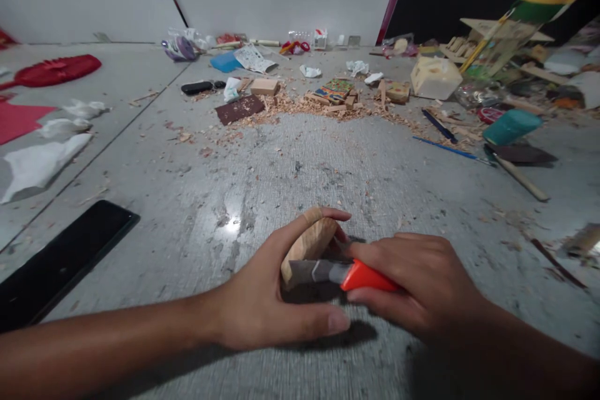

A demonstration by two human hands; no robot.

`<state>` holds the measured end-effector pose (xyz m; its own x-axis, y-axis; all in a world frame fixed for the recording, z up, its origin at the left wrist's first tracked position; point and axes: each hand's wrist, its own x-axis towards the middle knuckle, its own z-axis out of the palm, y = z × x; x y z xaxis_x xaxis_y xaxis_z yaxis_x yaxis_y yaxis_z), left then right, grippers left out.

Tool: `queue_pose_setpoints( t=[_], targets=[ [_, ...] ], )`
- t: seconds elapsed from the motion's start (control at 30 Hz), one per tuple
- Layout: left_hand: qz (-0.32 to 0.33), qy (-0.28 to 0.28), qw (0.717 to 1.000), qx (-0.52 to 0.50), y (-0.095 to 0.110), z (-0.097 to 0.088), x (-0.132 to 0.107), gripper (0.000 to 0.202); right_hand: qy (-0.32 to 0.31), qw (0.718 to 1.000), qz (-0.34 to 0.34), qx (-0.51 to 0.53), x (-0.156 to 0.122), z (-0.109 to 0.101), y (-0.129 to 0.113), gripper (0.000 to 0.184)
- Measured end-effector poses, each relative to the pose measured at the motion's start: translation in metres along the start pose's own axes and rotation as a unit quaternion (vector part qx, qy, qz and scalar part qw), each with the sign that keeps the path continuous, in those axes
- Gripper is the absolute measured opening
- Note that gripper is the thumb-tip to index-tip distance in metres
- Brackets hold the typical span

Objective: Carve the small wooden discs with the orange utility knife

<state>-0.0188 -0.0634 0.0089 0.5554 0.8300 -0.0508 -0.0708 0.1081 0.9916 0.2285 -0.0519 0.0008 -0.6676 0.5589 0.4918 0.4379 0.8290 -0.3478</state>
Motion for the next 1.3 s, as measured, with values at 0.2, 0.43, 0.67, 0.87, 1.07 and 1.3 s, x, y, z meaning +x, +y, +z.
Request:
queue_pose_setpoints(
  t=[0.2,0.43,0.67,0.87,1.07,1.3],
  targets=[
    [0.028,0.056,0.998,-0.002,-0.009,-0.002,0.006,0.063,-0.018,0.999,0.017,-0.022,0.01,-0.01,-0.009,0.05],
    [0.039,0.124,0.99,0.055,-0.005,0.002,0.001,0.049,0.029,0.996,0.041,-0.079,0.013,-0.002,-0.015,0.038],
    [0.049,0.042,0.997,-0.033,-0.005,0.002,-0.003,0.06,0.06,0.997,0.054,0.006,0.009,-0.001,-0.021,0.03],
    [0.049,-0.012,0.998,-0.049,-0.003,-0.004,-0.005,0.073,0.015,0.998,0.054,0.038,0.006,-0.001,-0.018,0.027],
    [0.027,-0.001,0.999,-0.029,-0.002,0.0,-0.005,0.059,0.009,0.998,0.04,0.048,0.005,0.003,-0.017,0.027],
    [0.039,0.036,0.998,0.029,0.001,0.004,0.001,0.041,0.011,0.999,0.031,0.022,0.005,0.007,-0.02,0.029]
  ],
)
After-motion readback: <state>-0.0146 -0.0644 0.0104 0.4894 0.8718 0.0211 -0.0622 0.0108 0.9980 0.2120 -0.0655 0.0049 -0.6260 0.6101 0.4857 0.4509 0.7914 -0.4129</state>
